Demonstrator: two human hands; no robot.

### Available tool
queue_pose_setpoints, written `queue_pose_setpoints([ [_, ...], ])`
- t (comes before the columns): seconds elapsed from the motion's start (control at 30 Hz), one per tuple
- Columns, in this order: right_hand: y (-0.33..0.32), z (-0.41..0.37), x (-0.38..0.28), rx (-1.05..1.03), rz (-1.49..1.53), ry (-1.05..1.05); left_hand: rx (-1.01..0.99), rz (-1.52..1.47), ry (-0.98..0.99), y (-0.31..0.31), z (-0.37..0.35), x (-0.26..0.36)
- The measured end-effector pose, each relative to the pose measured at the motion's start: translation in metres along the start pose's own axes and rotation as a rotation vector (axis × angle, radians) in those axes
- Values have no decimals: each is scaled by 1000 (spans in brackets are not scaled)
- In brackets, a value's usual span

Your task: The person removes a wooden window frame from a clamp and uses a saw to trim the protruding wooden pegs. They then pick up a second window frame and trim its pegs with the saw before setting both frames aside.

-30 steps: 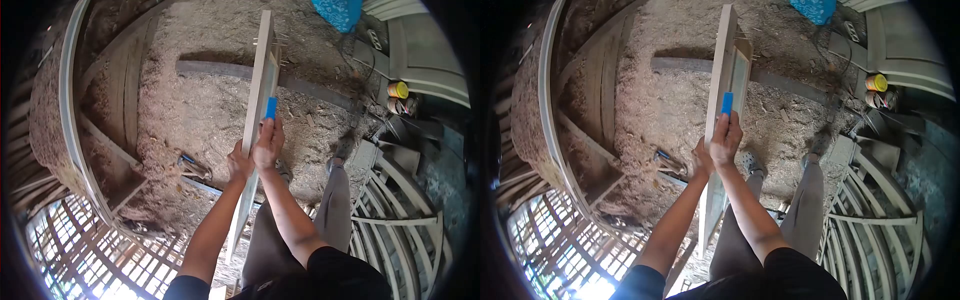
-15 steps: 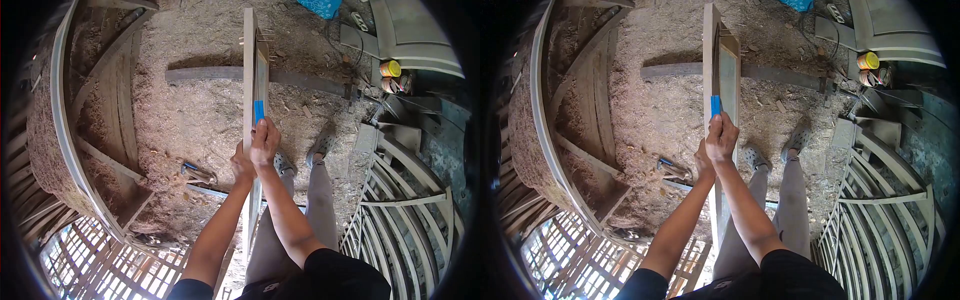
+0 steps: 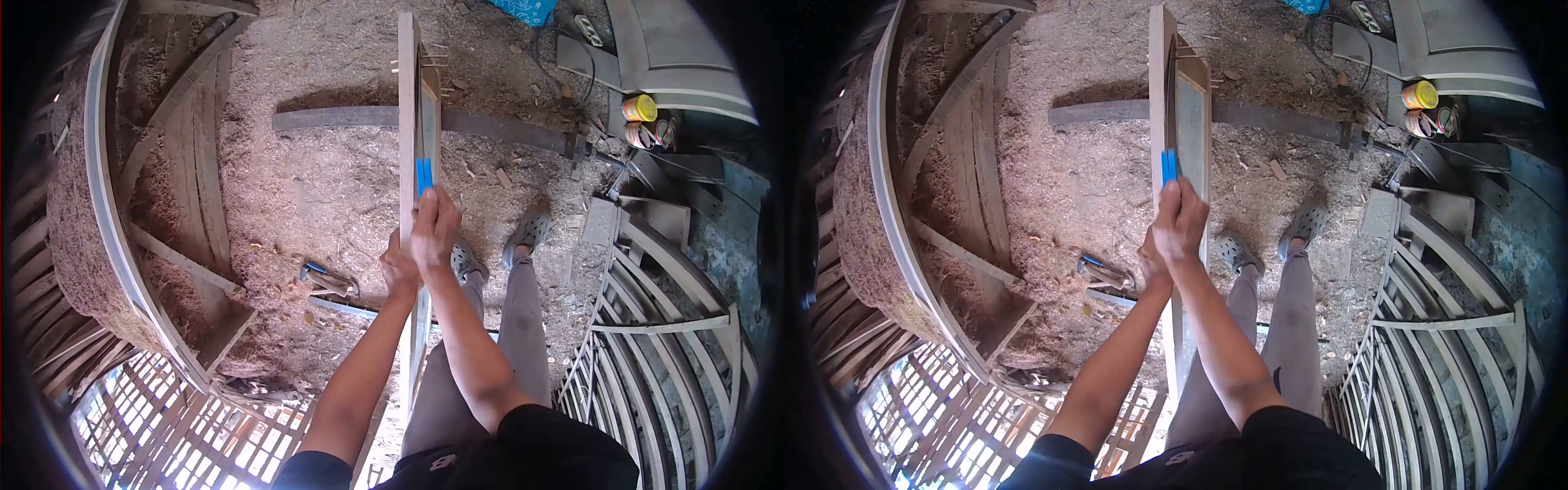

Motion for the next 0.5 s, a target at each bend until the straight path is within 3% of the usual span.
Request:
queue_pose_setpoints([
  [0.1,-5,-12,-8,59,-46,-55,-12,-71,-56,0,3,0],
  [0.23,13,31,-15,59,80,-18,2,114,-22,5,3,1],
  [0.27,10,24,-10,47,45,-39,-119,251,-79,9,6,-5],
  [0.4,-5,-10,-8,30,8,-42,-48,61,-120,-1,1,6],
  [0.5,11,41,-11,25,26,3,-29,194,-121,1,0,15],
])
Point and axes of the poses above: each hand's wrist, its own z-axis towards the middle knuckle, its own y-axis out of the palm, x = y × z, the point moved 4 cm from there along z, towards the middle knuckle, and after that the axes turned 5 degrees about -z, right-handed, at the moved point
